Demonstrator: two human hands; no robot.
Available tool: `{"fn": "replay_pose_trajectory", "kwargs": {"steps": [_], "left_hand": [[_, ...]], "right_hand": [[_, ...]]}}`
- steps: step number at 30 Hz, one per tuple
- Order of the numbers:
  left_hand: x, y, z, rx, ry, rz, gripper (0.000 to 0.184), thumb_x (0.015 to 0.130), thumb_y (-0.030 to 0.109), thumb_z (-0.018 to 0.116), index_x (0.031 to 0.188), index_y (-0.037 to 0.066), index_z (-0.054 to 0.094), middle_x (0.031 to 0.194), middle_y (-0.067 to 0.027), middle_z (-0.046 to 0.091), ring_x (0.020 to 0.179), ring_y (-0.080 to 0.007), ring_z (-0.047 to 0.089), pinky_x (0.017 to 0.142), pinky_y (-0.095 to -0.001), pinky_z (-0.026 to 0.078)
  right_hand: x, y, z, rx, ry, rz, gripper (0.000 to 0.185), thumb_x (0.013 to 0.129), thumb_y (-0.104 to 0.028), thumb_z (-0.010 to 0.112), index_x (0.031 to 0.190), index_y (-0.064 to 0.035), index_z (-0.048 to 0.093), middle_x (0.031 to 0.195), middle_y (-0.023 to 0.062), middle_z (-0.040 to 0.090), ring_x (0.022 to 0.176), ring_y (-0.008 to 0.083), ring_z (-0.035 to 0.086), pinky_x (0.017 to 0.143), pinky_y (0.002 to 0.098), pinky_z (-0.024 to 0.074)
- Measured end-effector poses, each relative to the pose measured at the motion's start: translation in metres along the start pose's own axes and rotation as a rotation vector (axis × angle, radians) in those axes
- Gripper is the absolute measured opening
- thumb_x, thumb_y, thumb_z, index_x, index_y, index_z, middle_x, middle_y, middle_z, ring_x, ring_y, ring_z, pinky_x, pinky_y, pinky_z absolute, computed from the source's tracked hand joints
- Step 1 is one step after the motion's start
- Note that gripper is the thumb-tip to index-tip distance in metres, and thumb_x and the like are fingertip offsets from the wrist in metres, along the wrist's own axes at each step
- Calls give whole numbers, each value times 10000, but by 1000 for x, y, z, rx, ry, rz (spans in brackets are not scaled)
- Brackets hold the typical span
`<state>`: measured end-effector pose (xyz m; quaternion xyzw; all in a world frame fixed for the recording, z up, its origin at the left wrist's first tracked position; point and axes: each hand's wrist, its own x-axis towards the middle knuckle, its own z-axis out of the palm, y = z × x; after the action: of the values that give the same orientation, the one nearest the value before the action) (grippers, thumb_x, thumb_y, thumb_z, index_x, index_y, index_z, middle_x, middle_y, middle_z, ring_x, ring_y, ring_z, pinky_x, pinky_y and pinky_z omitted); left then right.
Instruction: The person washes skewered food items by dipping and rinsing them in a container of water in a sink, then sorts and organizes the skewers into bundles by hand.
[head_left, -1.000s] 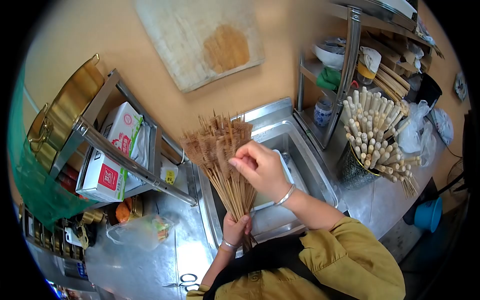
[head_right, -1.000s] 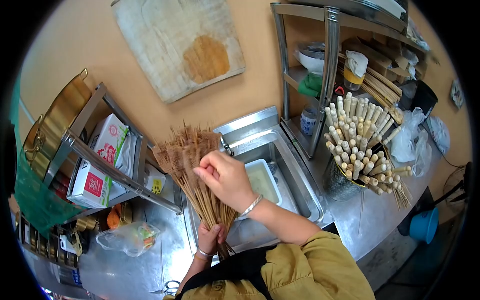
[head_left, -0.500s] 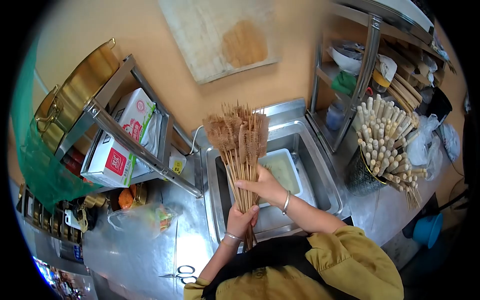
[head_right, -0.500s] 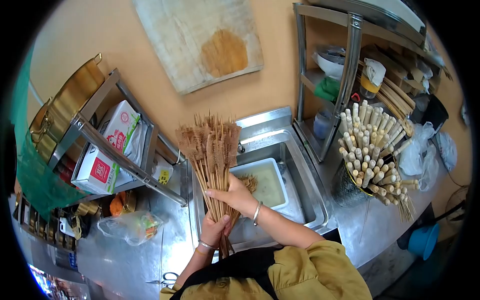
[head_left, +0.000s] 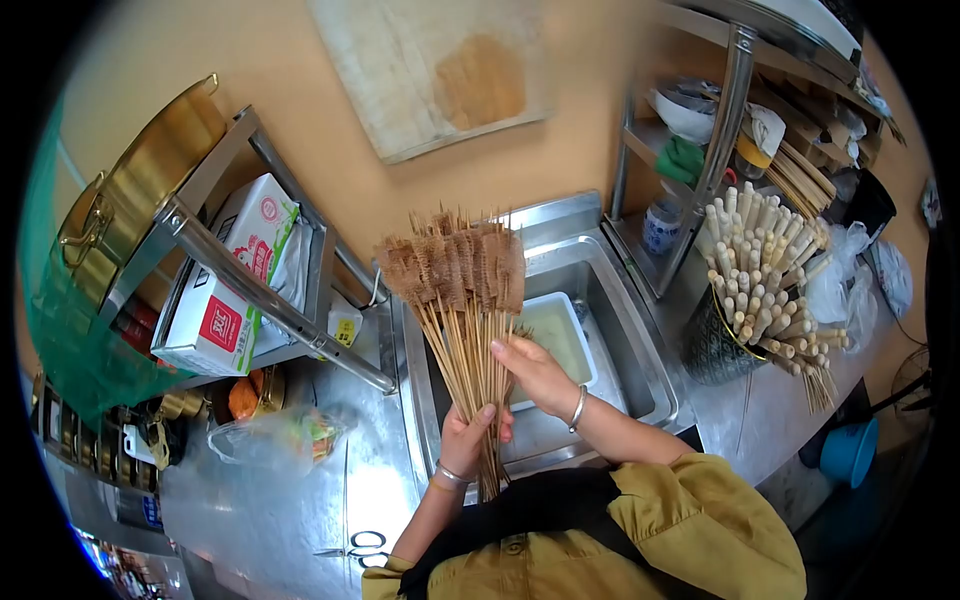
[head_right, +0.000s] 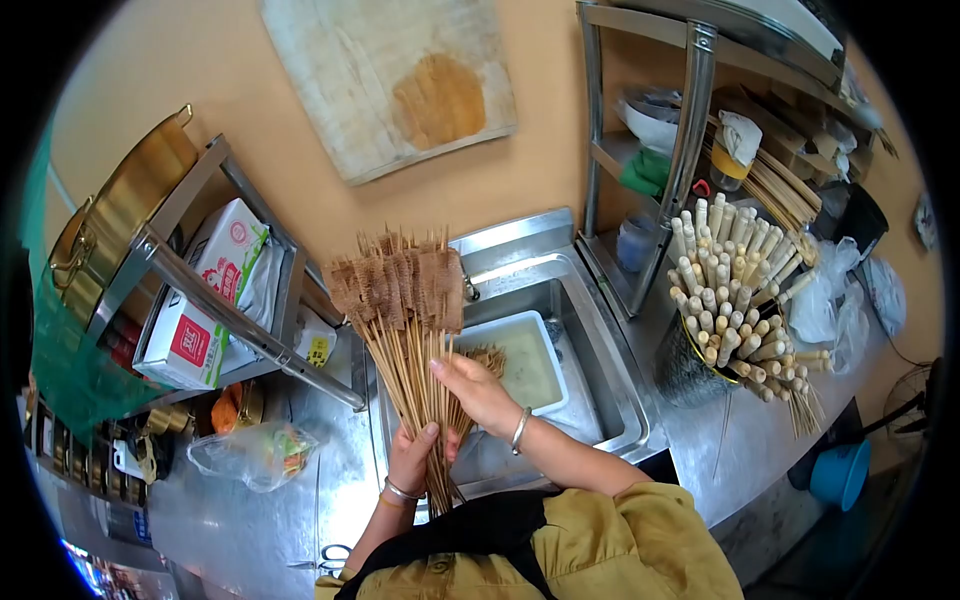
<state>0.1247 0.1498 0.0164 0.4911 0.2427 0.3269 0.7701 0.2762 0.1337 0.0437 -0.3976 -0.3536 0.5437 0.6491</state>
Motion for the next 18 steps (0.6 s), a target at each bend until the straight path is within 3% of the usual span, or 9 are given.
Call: {"fn": "replay_pose_trajectory", "kwargs": {"steps": [6,9,11,12,13,15,16,17,18], "left_hand": [[-1,3,-1,24,54,-57,240,868,199,551,988,-1,495,756,-90,589,608,-145,559,565,-256,473],[3,-5,-5,-3,-7,-15,215,861,189,562,962,11,496,737,-78,580,574,-134,537,519,-254,450],[5,-8,-2,154,66,49,194,854,160,572,947,14,486,730,-59,571,548,-102,504,481,-243,423],[9,-5,-2,456,89,70,292,821,159,611,1003,9,439,747,-120,588,555,-216,565,486,-322,451],[10,-4,1,458,87,70,292,821,159,611,1003,9,439,747,-120,588,555,-216,565,486,-322,451],[11,0,14,1133,221,378,432,780,191,651,1062,3,383,805,-207,587,660,-386,586,542,-427,461],[10,3,17,1125,194,290,568,752,227,672,1145,3,328,865,-265,561,796,-474,530,628,-483,455],[9,7,18,1122,194,300,568,752,227,672,1145,3,328,865,-265,561,796,-474,530,628,-483,455],[8,12,18,1058,109,294,580,756,214,672,1163,-16,331,887,-229,581,835,-400,565,677,-419,466]], "right_hand": [[1,1,-3,-347,21,-104,375,926,-335,443,1064,8,502,899,54,575,781,85,537,686,245,459],[1,-5,8,-71,3,-39,355,896,-277,518,1111,1,468,923,59,568,811,90,538,686,248,460],[3,-11,30,-12,47,-109,360,871,-224,554,1137,-8,444,918,46,555,809,91,533,704,243,454],[4,-11,36,48,93,-178,390,846,-172,590,1162,-17,421,913,33,541,806,92,527,721,237,448],[6,-10,35,50,94,-179,390,846,-172,590,1162,-17,421,913,33,541,806,92,527,721,237,448],[14,-10,31,113,24,-122,428,797,-96,635,1155,-17,412,856,27,524,717,89,518,641,239,455],[14,-14,31,153,31,-120,401,795,-82,624,1134,-15,422,798,32,504,634,94,493,575,236,440],[17,-14,26,146,27,-127,401,795,-82,624,1134,-15,422,798,32,504,634,94,493,575,236,440],[18,-12,17,273,-108,-93,391,792,-64,617,1130,-11,428,789,37,504,627,100,496,565,236,438]]}}
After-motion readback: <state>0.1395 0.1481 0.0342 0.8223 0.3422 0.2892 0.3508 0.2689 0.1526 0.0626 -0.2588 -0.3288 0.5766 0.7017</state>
